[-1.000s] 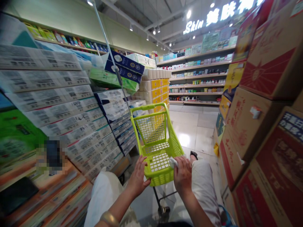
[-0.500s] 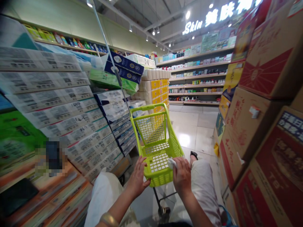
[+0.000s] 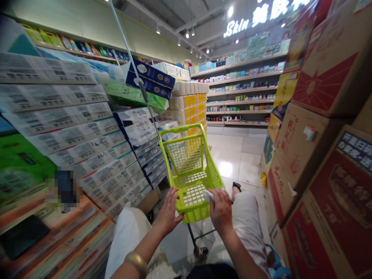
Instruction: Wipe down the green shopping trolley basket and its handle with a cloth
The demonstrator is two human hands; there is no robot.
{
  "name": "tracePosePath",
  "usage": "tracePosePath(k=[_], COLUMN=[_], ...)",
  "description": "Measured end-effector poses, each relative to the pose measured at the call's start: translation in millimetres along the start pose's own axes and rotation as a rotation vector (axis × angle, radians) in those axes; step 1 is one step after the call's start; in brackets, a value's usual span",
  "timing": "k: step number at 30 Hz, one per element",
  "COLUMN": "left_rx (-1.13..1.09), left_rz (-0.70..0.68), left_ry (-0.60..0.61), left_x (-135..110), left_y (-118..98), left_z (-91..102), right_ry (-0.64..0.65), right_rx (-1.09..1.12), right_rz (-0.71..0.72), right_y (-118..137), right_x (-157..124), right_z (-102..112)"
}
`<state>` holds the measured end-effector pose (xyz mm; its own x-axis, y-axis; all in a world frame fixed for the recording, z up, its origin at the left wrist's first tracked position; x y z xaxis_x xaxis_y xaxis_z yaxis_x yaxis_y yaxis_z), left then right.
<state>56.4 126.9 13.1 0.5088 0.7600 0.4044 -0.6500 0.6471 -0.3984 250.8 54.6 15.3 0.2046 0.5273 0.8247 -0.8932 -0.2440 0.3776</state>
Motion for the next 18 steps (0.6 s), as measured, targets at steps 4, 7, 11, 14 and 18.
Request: tracePosePath(k=[4, 7, 11, 14, 18], left_rx=[0.006, 0.014, 0.024, 0.016, 0.01], left_rz=[-0.007, -0.003, 0.006, -0.01, -0.022], left_ry=[-0.004, -0.006, -0.006, -0.02, -0.03], left_x=[1, 1, 0, -2, -1], left_y=[-1, 1, 4, 4, 5], left_z=[-1.5, -2.1, -0.3, 2.5, 2.2], right_ry=[-0.023, 0.092, 0.133, 0.022, -0.063], right_rx=[0.007, 0.08, 0.105, 0.043, -0.009], right_rz=[-0.021, 0.135, 0.166, 0.05, -0.046], right_y=[15, 58, 57, 18, 3], right_x=[-7, -19, -20, -9, -4], right_z=[-7, -27, -27, -8, 2])
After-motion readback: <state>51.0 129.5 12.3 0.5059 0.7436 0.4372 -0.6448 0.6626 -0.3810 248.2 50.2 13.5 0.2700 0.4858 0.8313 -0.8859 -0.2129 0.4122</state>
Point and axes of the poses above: each hand's wrist, its own x-axis towards the middle knuckle, its own z-axis out of the back of the hand, y = z × x, the point moved 8 cm from there along x, towards the middle knuckle, and after that the axes turned 1 degree about -y, right-handed, at the moved point
